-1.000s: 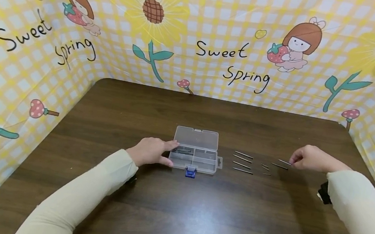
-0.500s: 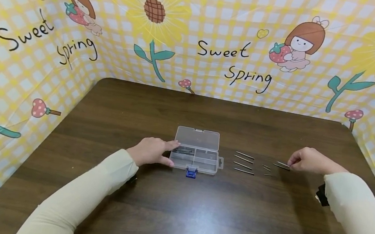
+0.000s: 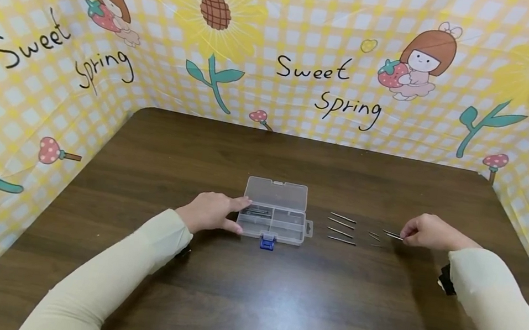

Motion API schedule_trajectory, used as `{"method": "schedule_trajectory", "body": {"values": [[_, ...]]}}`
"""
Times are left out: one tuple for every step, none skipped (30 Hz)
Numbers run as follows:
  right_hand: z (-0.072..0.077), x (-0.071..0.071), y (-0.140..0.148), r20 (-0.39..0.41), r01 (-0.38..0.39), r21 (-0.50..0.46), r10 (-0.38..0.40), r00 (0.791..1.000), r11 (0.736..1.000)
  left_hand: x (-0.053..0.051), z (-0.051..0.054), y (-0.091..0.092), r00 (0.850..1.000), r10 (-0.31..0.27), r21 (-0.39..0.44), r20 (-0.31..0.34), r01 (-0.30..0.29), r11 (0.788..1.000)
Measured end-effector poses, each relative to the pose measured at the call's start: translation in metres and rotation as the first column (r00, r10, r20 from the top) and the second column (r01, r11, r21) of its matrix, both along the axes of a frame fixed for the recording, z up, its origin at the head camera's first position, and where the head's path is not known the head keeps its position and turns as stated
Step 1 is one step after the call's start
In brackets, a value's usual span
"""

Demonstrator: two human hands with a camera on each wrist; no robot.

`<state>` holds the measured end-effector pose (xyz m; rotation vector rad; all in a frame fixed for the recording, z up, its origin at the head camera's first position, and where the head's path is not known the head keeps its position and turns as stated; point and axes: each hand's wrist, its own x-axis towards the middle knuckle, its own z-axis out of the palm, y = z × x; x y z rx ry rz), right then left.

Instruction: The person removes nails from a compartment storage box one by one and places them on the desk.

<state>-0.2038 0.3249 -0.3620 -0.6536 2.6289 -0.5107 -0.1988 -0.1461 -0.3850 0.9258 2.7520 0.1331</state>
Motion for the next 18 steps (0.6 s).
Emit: {"method": "schedule_trajectory", "body": {"values": [[-0.002, 0.0, -0.001, -0.001, -0.003, 0.001, 0.003, 1.0, 1.0, 0.0, 0.0, -0.001, 1.0, -0.002, -0.001, 0.001, 0.002, 1.0], [-0.003, 0.0, -0.002, -0.003, -0.01, -0.001, 0.01, 1.0, 1.0, 0.001, 0.0, -0.001, 1.0, -0.001, -0.002, 0.003, 0.001, 1.0], [-0.005, 0.0, -0.002, -0.003, -0.015, -0.002, 0.015, 1.0, 1.0, 0.001, 0.001, -0.002, 1.0, -0.001, -0.005, 0.005, 0.001, 1.0], [-0.007, 0.001, -0.002, -0.004, -0.018, -0.003, 0.018, 1.0, 1.0, 0.001, 0.0, -0.001, 1.0, -0.003, -0.007, 0.007, 0.003, 1.0], [-0.009, 0.002, -0.002, -0.001, -0.019, -0.002, 0.019, 1.0, 1.0, 0.001, 0.0, 0.0, 1.0, -0.002, -0.009, 0.009, 0.002, 1.0], [-0.011, 0.002, -0.002, 0.001, -0.021, 0.0, 0.021, 1.0, 1.0, 0.002, 0.0, 0.0, 1.0, -0.001, -0.011, 0.01, 0.001, 1.0], [-0.012, 0.003, -0.002, -0.001, -0.025, 0.0, 0.025, 1.0, 1.0, 0.002, 0.0, 0.001, 1.0, -0.001, -0.013, 0.01, 0.001, 1.0], [-0.013, 0.003, -0.003, -0.001, -0.027, -0.001, 0.027, 1.0, 1.0, 0.002, 0.0, 0.001, 1.0, -0.002, -0.014, 0.007, 0.002, 1.0], [-0.013, 0.003, -0.004, 0.002, -0.022, 0.001, 0.022, 1.0, 1.0, 0.002, 0.0, 0.001, 1.0, -0.001, -0.015, 0.006, 0.001, 1.0], [-0.013, 0.003, -0.004, -0.001, -0.019, 0.004, 0.02, 1.0, 1.0, 0.002, 0.0, 0.001, 1.0, 0.001, -0.013, 0.007, -0.001, 1.0], [-0.013, 0.002, -0.005, -0.002, -0.018, 0.007, 0.018, 1.0, 1.0, 0.002, 0.0, 0.001, 1.0, 0.003, -0.011, 0.009, -0.003, 1.0], [-0.013, 0.002, -0.006, -0.008, -0.016, 0.01, 0.016, 1.0, 1.0, 0.001, 0.0, 0.001, 1.0, 0.002, -0.01, 0.005, -0.001, 1.0], [-0.013, 0.001, -0.007, -0.012, -0.014, 0.013, 0.014, 1.0, 1.0, 0.001, 0.0, 0.0, 1.0, 0.002, -0.007, 0.005, -0.002, 1.0], [-0.013, 0.001, -0.007, -0.015, -0.009, 0.017, 0.009, 1.0, 1.0, 0.001, 0.0, 0.0, 1.0, 0.002, -0.004, 0.005, -0.002, 1.0], [-0.013, 0.001, -0.008, -0.017, -0.003, 0.023, 0.003, 1.0, 1.0, 0.001, 0.0, 0.0, 1.0, 0.002, -0.001, 0.006, -0.002, 1.0], [-0.014, 0.001, -0.008, -0.02, -0.001, 0.028, 0.001, 1.0, 1.0, 0.001, 0.0, 0.0, 1.0, 0.003, 0.0, 0.007, -0.003, 1.0], [-0.014, 0.001, -0.008, -0.022, 0.002, 0.03, -0.001, 1.0, 1.0, 0.001, 0.001, -0.001, 1.0, 0.001, -0.001, 0.005, -0.001, 1.0], [-0.014, 0.001, -0.008, -0.023, 0.007, 0.032, -0.007, 1.0, 0.999, 0.002, 0.001, -0.001, 1.0, -0.001, -0.001, 0.002, 0.001, 1.0]]}}
